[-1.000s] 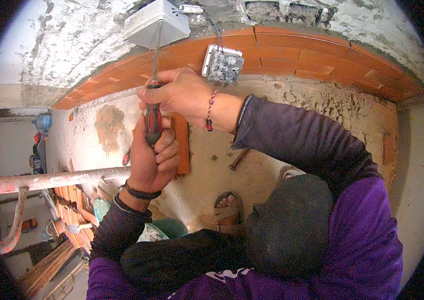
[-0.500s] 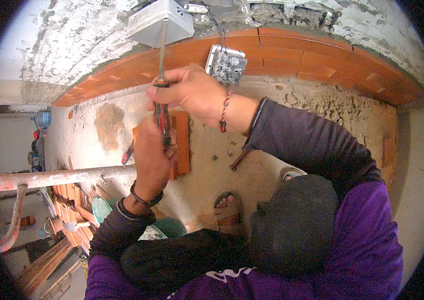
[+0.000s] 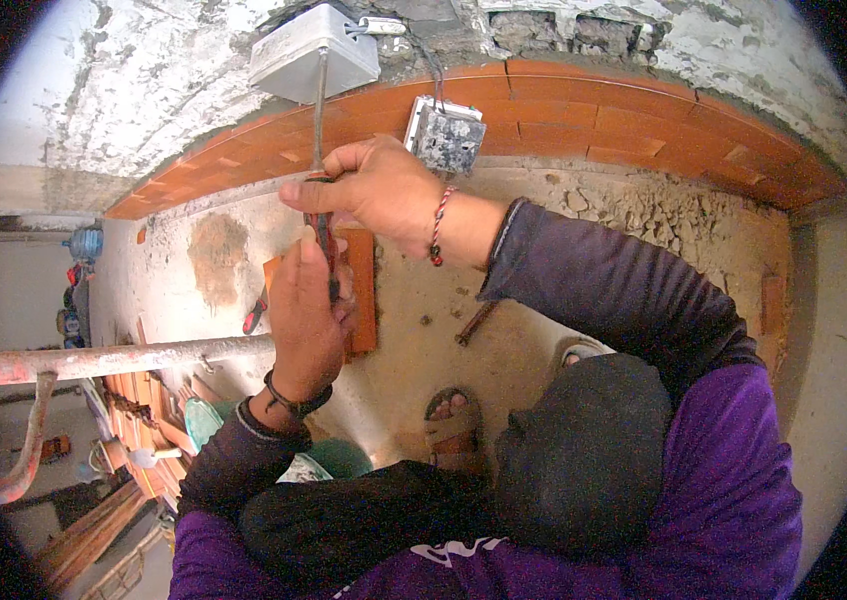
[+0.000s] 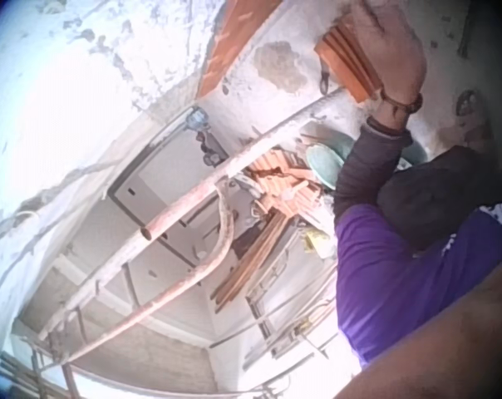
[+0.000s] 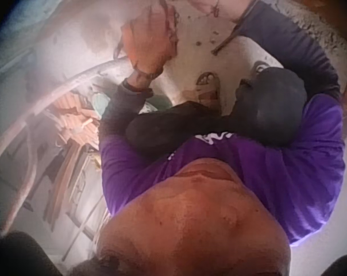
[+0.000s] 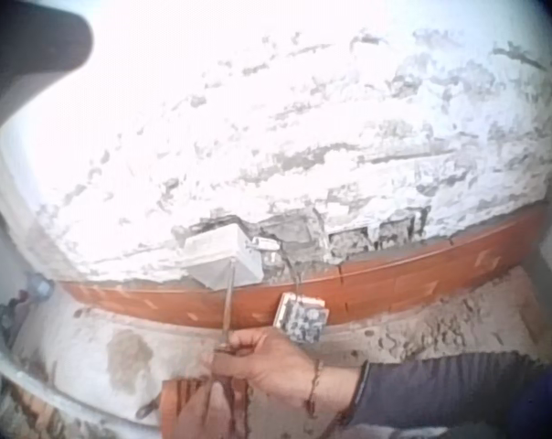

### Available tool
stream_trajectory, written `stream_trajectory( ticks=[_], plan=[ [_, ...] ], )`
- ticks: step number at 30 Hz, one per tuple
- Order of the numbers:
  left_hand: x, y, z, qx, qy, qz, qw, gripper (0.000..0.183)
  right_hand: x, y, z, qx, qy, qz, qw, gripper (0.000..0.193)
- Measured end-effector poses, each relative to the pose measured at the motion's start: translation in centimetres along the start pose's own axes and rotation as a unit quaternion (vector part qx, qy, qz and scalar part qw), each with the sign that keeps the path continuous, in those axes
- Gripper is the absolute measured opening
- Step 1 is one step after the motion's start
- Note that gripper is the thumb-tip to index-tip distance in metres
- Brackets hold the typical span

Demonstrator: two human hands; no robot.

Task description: The person installs orange wall tiles along a wall using a hammer and chisel to adjust the fit. They then place a white electrical box into a cutout and secure it with a screwdriver.

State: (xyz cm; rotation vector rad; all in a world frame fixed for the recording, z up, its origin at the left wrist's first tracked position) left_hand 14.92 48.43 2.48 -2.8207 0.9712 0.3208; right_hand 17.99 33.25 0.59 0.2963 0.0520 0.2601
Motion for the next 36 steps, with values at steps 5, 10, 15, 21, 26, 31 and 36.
stream_trajectory(
  ticks=[5, 10, 15, 21, 26, 31, 36],
  plan=[
    [0.8, -0.4, -0.1, -0.457, -0.102, 0.183, 0.864, 0.044, -0.6, -0.7, 0.6, 0.209, -0.027, 0.112, 0.971, 0.028],
    [0.5, 0.9, -0.5, -0.094, -0.061, 0.027, 0.993, 0.044, 0.1, -1.8, -0.9, 0.021, -0.024, 0.066, 0.997, 0.034],
    [1.0, 0.5, 0.2, -0.183, -0.061, 0.028, 0.981, 0.047, 0.8, -1.7, -0.4, 0.094, -0.022, 0.074, 0.993, 0.029],
    [1.2, 0.3, -0.3, -0.281, -0.061, 0.092, 0.953, 0.05, 0.4, -2.2, 0.0, 0.127, -0.061, 0.142, 0.98, 0.027],
    [1.3, 0.3, 0.2, -0.149, -0.01, 0.057, 0.987, 0.04, 1.1, -2.7, -0.9, 0.016, -0.05, 0.096, 0.994, 0.023],
    [1.6, 0.0, 1.6, -0.103, -0.026, 0.059, 0.993, 0.04, 0.4, -2.0, -0.7, 0.006, -0.026, 0.11, 0.994, 0.021],
    [1.6, 0.5, 2.5, -0.096, -0.028, 0.085, 0.991, 0.039, -0.4, -2.3, -1.7, -0.025, -0.03, 0.133, 0.99, 0.021]
  ],
)
Point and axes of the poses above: each hand's wrist, its own x-axis towards the middle knuckle, its own y-axis out of the palm, z = x × y, the point moved 2 cm from there along x, towards the middle knuckle, and after that the axes turned 10 degrees about z, right-handed, at the moved point
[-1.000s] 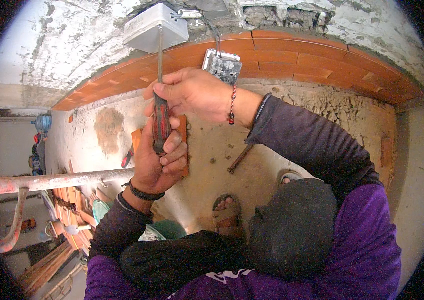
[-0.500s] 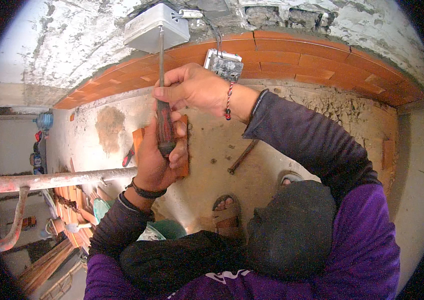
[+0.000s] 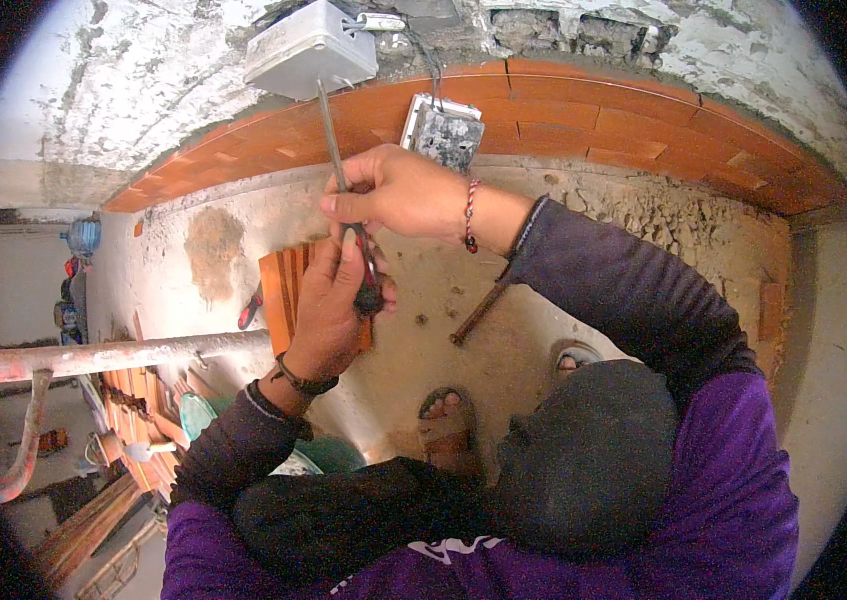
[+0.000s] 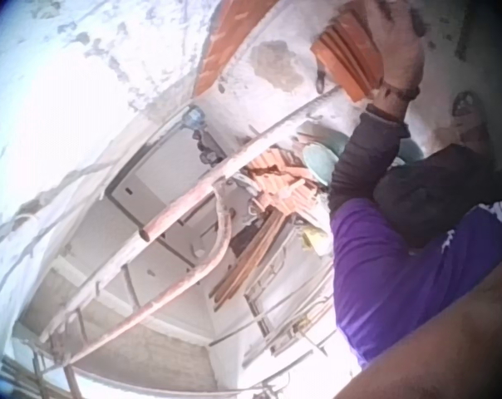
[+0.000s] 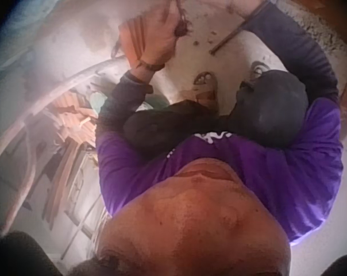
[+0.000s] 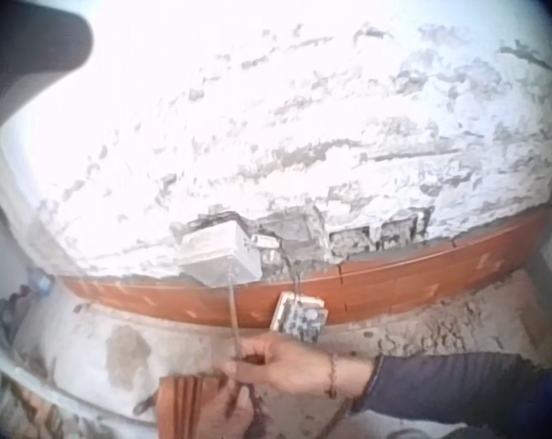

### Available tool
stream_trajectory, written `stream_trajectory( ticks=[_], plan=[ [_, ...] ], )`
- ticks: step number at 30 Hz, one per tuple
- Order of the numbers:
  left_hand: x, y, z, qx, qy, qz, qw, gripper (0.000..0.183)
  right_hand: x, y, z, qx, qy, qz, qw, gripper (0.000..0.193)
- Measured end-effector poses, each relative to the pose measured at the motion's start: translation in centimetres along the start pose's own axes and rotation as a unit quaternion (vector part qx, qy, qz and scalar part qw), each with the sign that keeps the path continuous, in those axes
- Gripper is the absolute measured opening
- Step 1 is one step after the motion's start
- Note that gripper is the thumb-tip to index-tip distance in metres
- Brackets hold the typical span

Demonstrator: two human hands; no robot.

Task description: The person installs orange wall tiles along a wall using a hammer and chisel to adjust the fit. They then place a white electrical box into a cutout and secure it with a screwdriver.

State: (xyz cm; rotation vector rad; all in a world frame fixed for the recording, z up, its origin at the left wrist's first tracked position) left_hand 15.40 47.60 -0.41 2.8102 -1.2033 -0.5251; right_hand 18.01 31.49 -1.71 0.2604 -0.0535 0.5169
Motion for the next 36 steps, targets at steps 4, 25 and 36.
stream_trajectory(
  ticks=[4, 25, 36],
  plan=[
    [0.5, -1.7, 3.4, -0.126, -0.034, -0.016, 0.991, 0.033, -1.3, 0.3, -1.4, -0.082, 0.039, 0.007, 0.996, 0.02],
    [7.8, -10.0, 19.0, 0.628, -0.05, 0.027, 0.776, 0.025, -12.6, 3.6, -9.3, 0.136, 0.276, -0.171, 0.936, 0.023],
    [4.2, 0.8, 8.3, 0.0, 0.005, 0.047, 0.999, 0.037, -1.4, -2.3, -4.3, 0.056, 0.142, -0.209, 0.966, 0.029]
  ],
)
Point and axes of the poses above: each hand's wrist, its own x-axis towards the middle knuckle, its own y-axis out of the palm, z = x × y, the point moved 2 cm from there along x, towards the middle knuckle, and after that the axes turned 10 degrees about z, right-handed, at the moved point
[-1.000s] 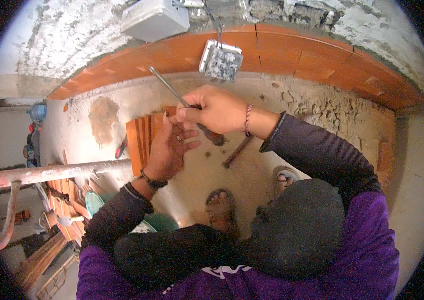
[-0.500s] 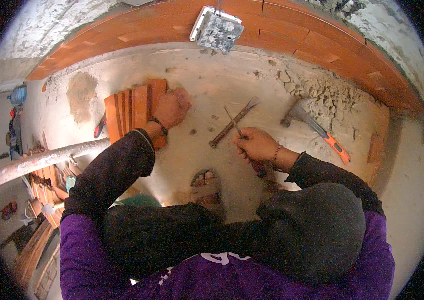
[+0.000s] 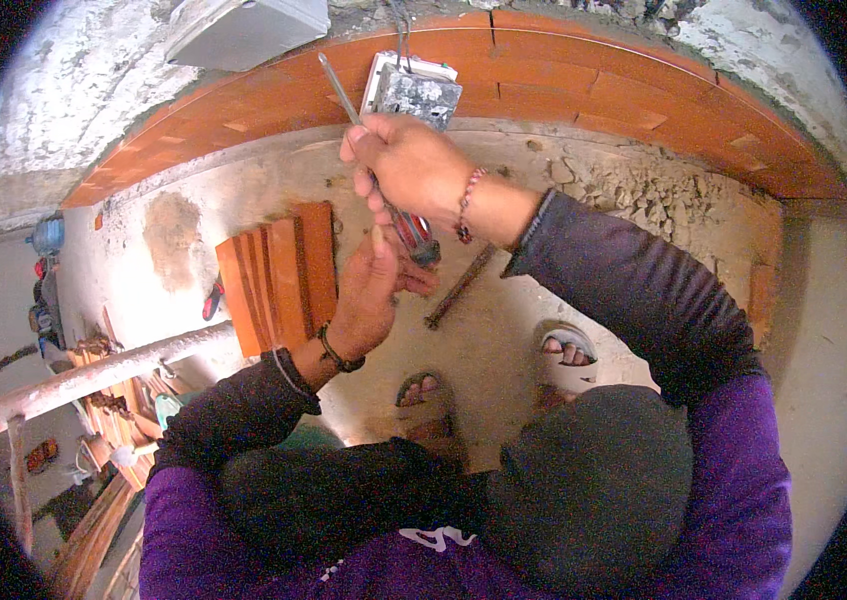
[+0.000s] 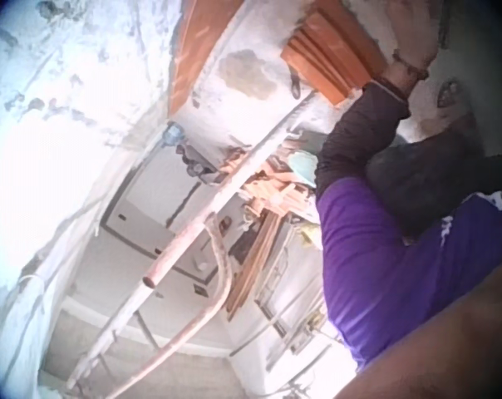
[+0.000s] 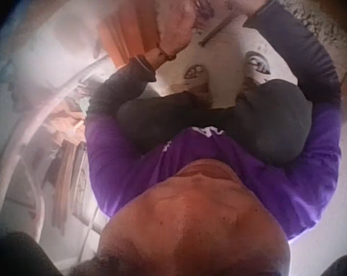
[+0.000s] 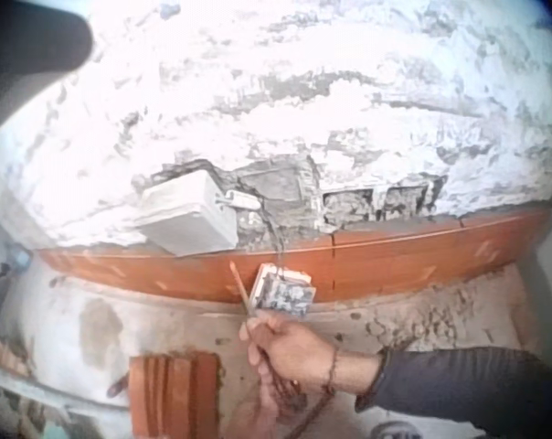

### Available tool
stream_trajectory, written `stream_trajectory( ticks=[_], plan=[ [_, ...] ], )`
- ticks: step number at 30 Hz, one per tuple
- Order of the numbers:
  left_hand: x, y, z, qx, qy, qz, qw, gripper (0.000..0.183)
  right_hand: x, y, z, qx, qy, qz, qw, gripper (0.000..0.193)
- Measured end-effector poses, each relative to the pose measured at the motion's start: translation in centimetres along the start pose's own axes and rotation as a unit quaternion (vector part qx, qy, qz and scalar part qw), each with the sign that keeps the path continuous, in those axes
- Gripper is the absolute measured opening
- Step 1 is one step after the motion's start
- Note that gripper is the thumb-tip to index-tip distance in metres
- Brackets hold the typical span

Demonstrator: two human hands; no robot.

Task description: The person installs orange wall tiles along a wall using a hammer and chisel to adjust the fit. They then place a white electrical box into a cutout and secure it with a screwdriver.

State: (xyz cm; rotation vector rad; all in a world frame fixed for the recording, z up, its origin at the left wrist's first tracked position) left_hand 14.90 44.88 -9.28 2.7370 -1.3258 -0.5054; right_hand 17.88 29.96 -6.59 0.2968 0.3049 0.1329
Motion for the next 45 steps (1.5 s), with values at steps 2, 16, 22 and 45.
stream_trajectory(
  ticks=[2, 16, 22, 45],
  plan=[
    [0.1, 0.5, -0.7, 0.032, -0.019, -0.015, 0.999, 0.038, 0.9, 0.1, 0.4, 0.016, 0.002, -0.011, 1.0, 0.028],
    [1.0, -0.4, -2.8, 0.213, 0.017, -0.112, 0.971, 0.035, 2.6, 1.0, 0.8, 0.186, -0.068, 0.01, 0.98, 0.023],
    [0.9, -0.6, -2.9, 0.328, 0.098, -0.173, 0.924, 0.03, 2.8, 0.9, 0.4, 0.299, -0.102, 0.101, 0.943, 0.025],
    [0.9, 0.2, -4.1, -0.045, -0.044, -0.145, 0.987, 0.04, 1.4, 0.5, -2.5, 0.162, -0.081, 0.074, 0.981, 0.023]
  ],
)
Point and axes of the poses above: each hand's wrist, its own x-axis towards the middle knuckle, its own y-axis out of the palm, z = x × y, the point moved 2 cm from there along x, towards the middle knuckle, and after that the axes turned 10 degrees about z, right-handed, at the moved point
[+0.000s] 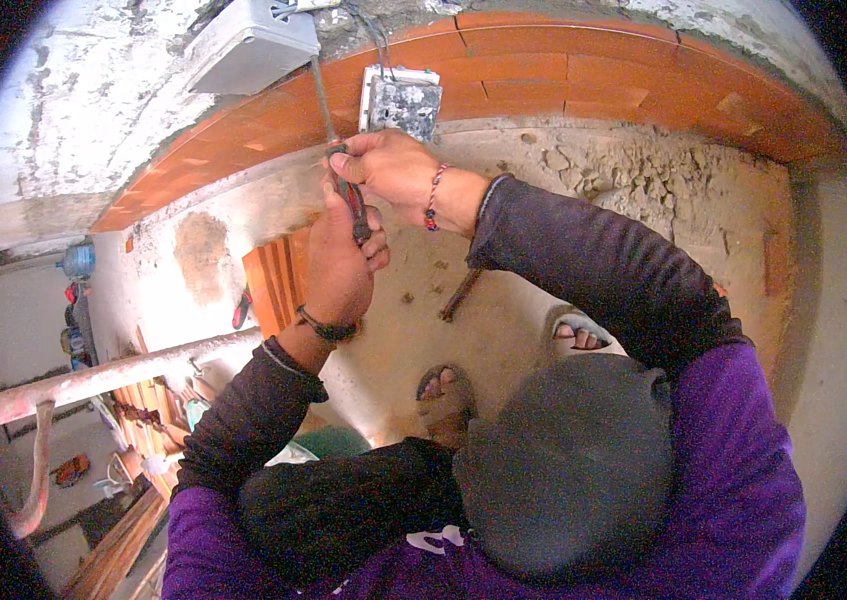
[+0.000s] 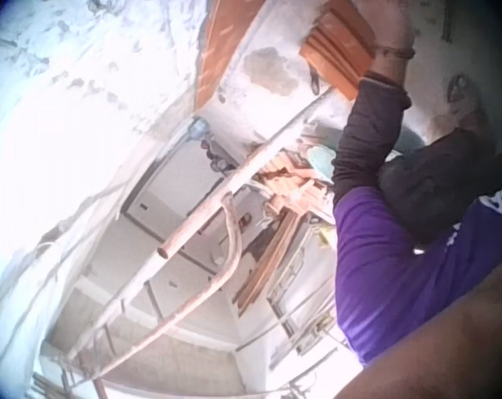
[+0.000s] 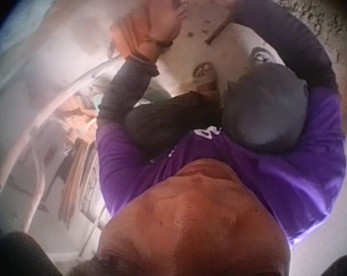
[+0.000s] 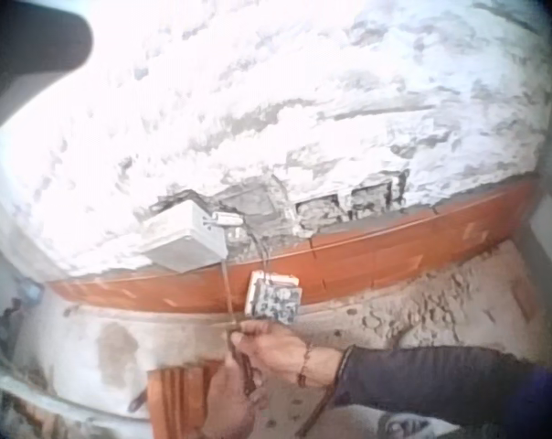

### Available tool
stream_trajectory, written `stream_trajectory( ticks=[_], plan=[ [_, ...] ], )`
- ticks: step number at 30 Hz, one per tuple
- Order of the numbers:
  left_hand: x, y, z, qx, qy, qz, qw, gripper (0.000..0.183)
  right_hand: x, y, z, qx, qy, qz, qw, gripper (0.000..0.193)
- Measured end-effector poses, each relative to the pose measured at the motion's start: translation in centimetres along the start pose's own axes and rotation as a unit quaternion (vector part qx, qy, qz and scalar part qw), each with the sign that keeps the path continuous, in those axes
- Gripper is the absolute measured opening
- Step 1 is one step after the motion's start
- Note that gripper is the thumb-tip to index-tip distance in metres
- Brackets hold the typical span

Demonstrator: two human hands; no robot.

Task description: The person installs orange wall tiles along a wall using a hammer and chisel to adjust the fit. They then place a white electrical box into a cutout and secure it with a screwdriver.

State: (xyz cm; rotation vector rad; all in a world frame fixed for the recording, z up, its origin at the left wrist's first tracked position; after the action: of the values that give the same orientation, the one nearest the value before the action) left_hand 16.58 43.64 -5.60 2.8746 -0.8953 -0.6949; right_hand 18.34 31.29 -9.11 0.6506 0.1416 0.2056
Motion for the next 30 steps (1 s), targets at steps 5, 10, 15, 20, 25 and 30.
stream_trajectory(
  ticks=[5, 10, 15, 20, 25, 30],
  plan=[
    [0.6, -0.5, 0.4, 0.255, 0.08, -0.062, 0.962, 0.042, 0.3, 0.9, 0.0, -0.069, 0.012, -0.095, 0.993, 0.022],
    [0.0, -2.6, -1.4, -0.191, -0.085, 0.115, 0.971, 0.04, -0.5, 0.9, -0.2, 0.145, 0.003, 0.049, 0.988, 0.02],
    [0.1, -0.9, -0.4, -0.055, 0.0, 0.013, 0.998, 0.037, 1.0, -0.4, -2.2, 0.104, -0.032, 0.01, 0.994, 0.021],
    [0.5, 0.2, 1.9, 0.086, 0.118, -0.109, 0.983, 0.033, 0.2, -0.8, -1.8, 0.105, -0.031, 0.026, 0.994, 0.02],
    [1.3, 0.0, 3.6, -0.222, 0.116, 0.044, 0.967, 0.033, -0.9, -0.4, -1.1, 0.175, -0.011, 0.087, 0.981, 0.024],
    [1.5, 1.3, 4.0, 0.012, 0.144, -0.106, 0.984, 0.04, -0.2, -1.1, -1.5, 0.125, -0.003, 0.053, 0.991, 0.026]
  ],
)
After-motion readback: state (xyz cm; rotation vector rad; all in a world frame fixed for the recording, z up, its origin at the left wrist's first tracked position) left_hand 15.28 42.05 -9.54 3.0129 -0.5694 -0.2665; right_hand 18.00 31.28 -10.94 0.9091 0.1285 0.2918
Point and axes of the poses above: each hand's wrist, its own x-axis towards the middle knuckle, its own y-axis out of the palm, z = x × y, the point moved 2 cm from there along x, towards the middle knuckle, and after that the axes turned 10 degrees about z, right-handed, at the moved point
